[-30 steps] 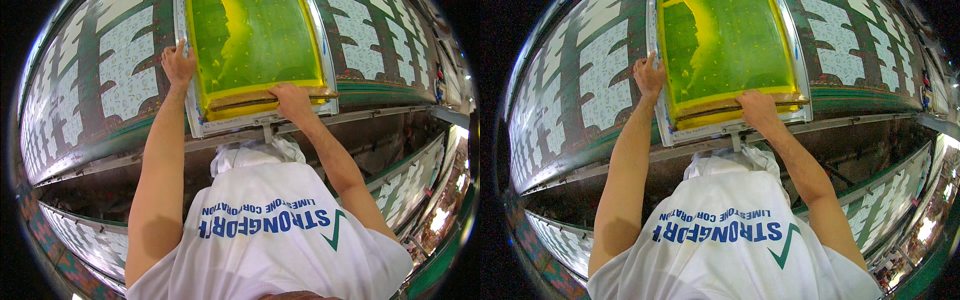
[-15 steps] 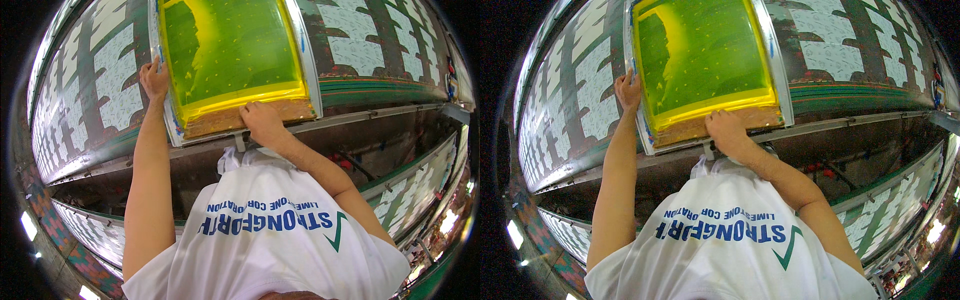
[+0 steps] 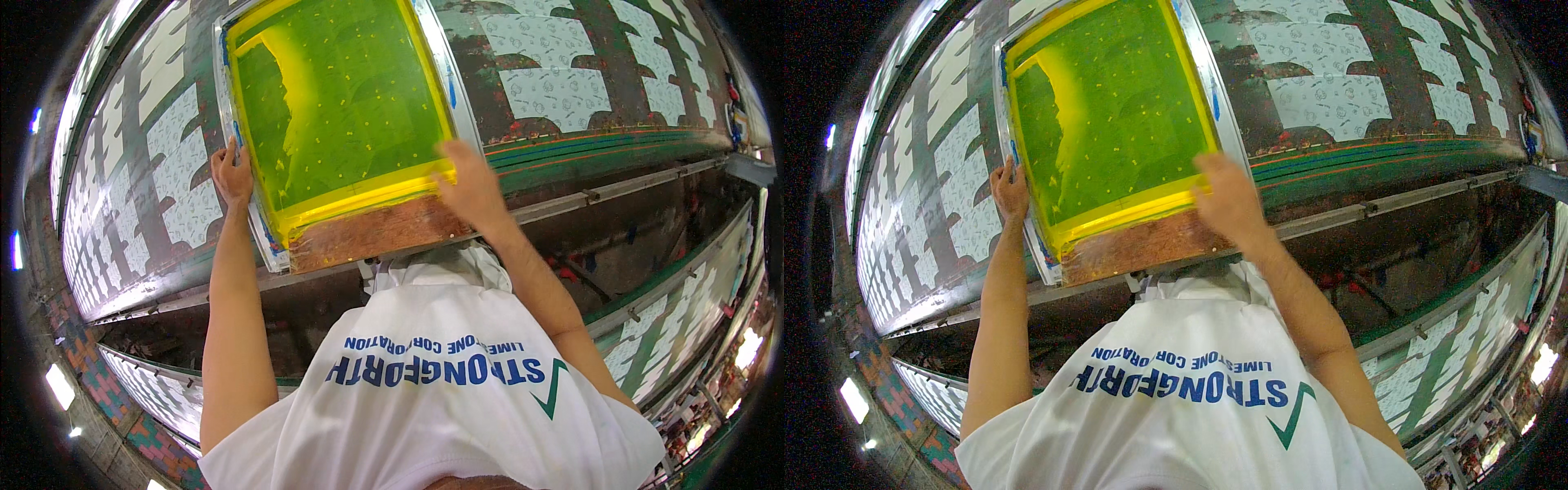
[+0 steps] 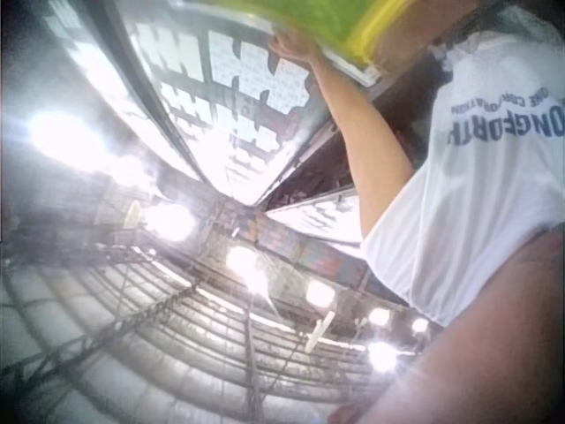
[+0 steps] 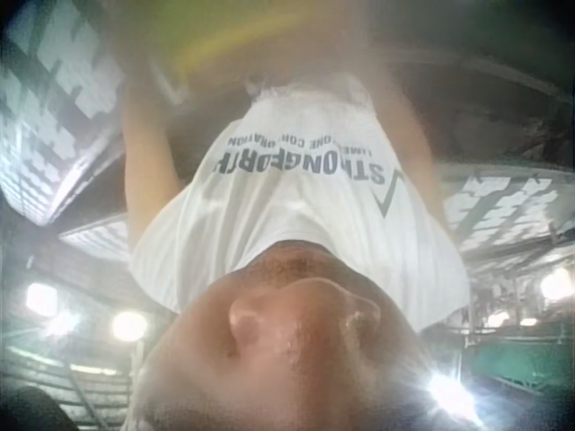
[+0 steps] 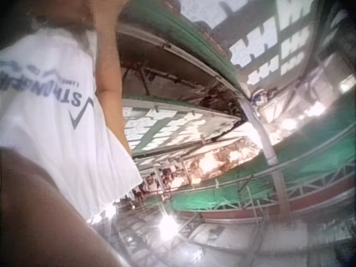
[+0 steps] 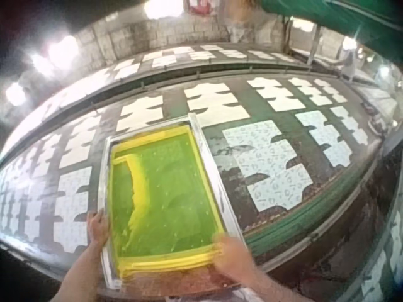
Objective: The person repeatedly inks a screen printing frame with yellow ink using a squeegee, spreading the ink evenly across the mesh. The person holds the frame steady with one hand while pulling the squeegee across the surface multiple times.
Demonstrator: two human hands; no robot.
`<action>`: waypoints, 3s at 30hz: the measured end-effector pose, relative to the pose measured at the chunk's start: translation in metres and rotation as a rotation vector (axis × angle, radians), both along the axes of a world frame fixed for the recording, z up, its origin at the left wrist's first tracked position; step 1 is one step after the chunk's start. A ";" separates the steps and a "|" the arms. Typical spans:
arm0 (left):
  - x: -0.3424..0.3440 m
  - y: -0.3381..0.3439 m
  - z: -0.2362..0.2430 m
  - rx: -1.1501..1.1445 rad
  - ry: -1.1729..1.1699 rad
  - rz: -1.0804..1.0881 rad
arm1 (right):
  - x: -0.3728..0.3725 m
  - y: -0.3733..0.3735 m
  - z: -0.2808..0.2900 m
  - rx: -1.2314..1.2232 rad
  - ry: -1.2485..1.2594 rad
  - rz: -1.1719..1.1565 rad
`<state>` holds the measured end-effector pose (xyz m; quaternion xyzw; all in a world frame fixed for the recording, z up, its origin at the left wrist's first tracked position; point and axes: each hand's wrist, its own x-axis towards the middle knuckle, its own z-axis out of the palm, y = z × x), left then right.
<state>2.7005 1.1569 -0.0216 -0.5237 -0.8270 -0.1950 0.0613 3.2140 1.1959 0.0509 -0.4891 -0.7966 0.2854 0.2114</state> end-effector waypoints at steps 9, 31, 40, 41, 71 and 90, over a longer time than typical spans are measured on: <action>0.003 -0.001 0.003 0.051 -0.011 -0.033 | 0.018 0.078 -0.041 -0.102 -0.157 -0.250; 0.117 0.081 0.027 0.122 -0.019 -0.158 | 0.158 0.157 -0.005 0.003 0.162 -0.307; 0.347 0.176 0.018 0.204 -0.002 -0.184 | 0.379 0.251 -0.033 0.070 0.058 -0.308; 0.365 0.180 0.017 0.224 0.006 -0.191 | 0.395 0.254 -0.036 0.079 0.028 -0.304; 0.457 0.194 -0.011 0.155 -0.020 -0.092 | 0.462 0.241 -0.023 0.220 -0.172 -0.125; 0.456 0.195 -0.013 0.188 -0.080 -0.098 | 0.335 0.119 0.027 0.061 -0.493 0.435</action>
